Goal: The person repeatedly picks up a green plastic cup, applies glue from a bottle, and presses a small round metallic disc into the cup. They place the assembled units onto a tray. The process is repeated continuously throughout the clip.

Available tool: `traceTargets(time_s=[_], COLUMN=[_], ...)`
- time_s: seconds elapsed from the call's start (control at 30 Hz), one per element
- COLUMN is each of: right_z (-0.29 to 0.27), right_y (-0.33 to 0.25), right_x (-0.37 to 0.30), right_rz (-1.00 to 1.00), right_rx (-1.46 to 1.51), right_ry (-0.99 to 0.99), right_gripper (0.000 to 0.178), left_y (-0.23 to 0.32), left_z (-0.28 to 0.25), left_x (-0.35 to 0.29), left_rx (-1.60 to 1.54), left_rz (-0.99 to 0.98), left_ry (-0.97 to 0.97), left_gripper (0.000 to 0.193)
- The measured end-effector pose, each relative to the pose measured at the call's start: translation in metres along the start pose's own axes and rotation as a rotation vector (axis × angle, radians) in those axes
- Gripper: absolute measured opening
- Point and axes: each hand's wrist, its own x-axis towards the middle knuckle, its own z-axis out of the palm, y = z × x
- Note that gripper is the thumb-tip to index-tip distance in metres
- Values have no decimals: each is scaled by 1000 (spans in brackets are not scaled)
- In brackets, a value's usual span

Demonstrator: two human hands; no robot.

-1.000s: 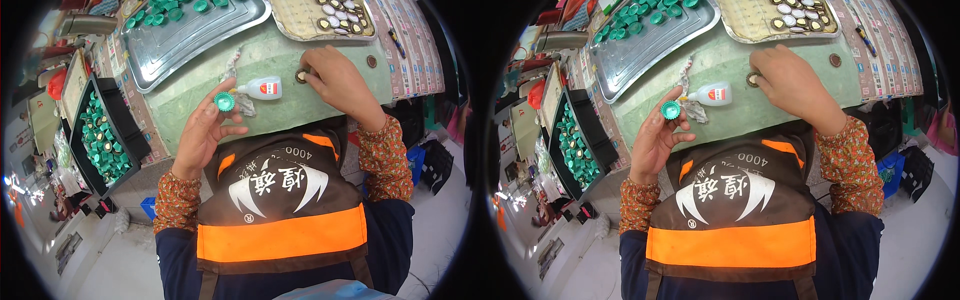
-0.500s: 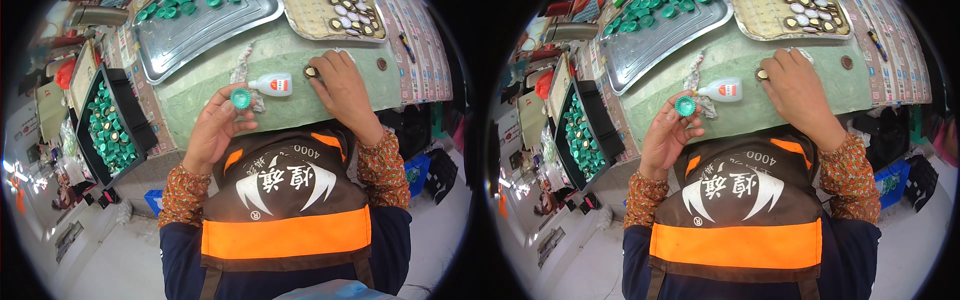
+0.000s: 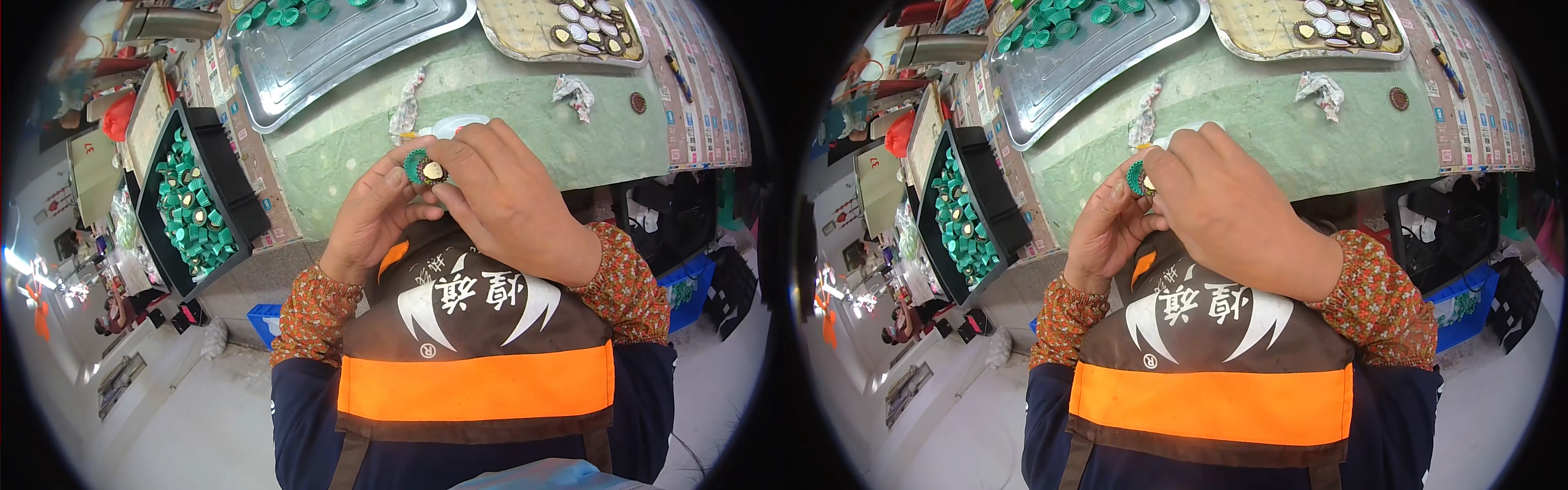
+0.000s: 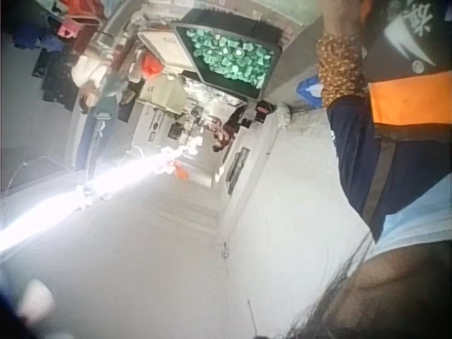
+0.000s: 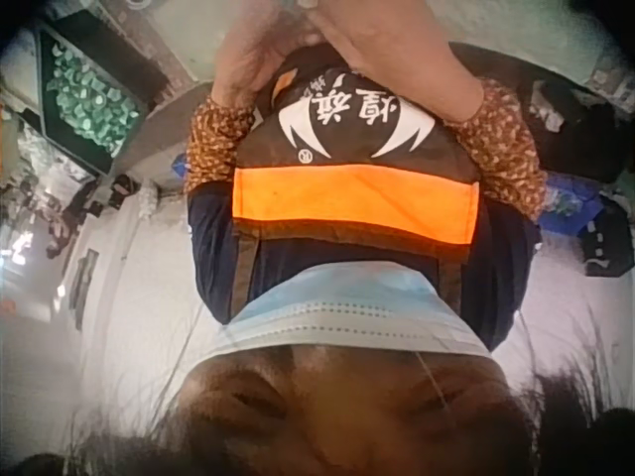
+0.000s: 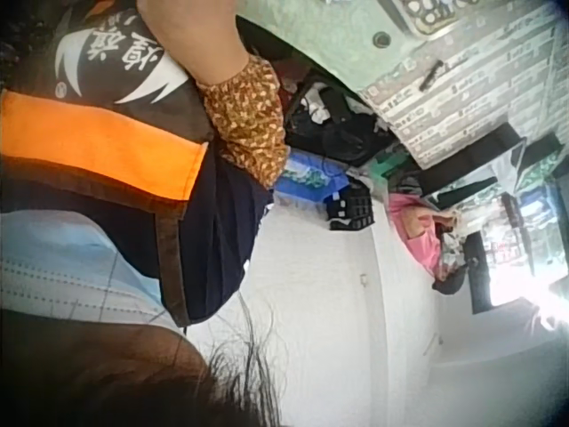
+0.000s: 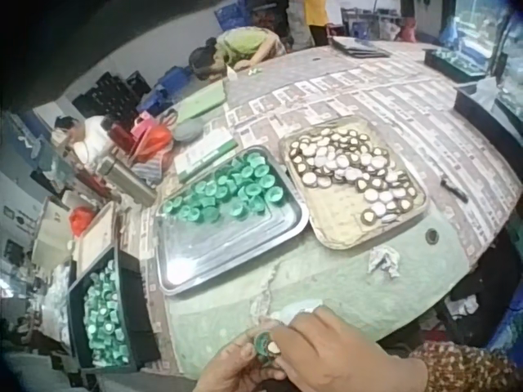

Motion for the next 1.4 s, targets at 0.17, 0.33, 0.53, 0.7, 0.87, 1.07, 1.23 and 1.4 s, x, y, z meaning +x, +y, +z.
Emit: traceTargets(time_s=[0.17, 0.33, 0.53, 0.7, 0.87, 1.07, 1.23, 1.4], right_z=[5, 6, 11, 6, 8, 13, 25, 17], right_y=[-1, 0, 2, 0, 0, 2, 11, 10], right_x=[-1, 0, 1, -1, -3, -5, -8, -11], right_rz=[-13, -40, -104, -59, -52, -80, -152, 125], right_rx=[-19, -9, -61, 1, -8, -22, -17, 295], right_ry=[-8, 12, 110, 66, 77, 113, 144, 63], right_gripper=[41, 40, 42, 40, 39, 36, 31, 25], left_y=[-4, -6, -5, -5, -7, -4, -3, -5], left_z=[-4, -5, -3, -2, -2, 11, 22, 21], left_x=[0, 0, 0, 0, 0, -3, -7, -5], left_rx=[-15, -12, -2, -11, -23, 153, 474, 388], left_rz=[-8, -13, -18, -22, -29, 6, 120, 135], left_ry=[-53, -62, -54, -60, -51, 23, 59, 105], left_gripper=[62, 62, 62, 62, 60, 51, 41, 28])
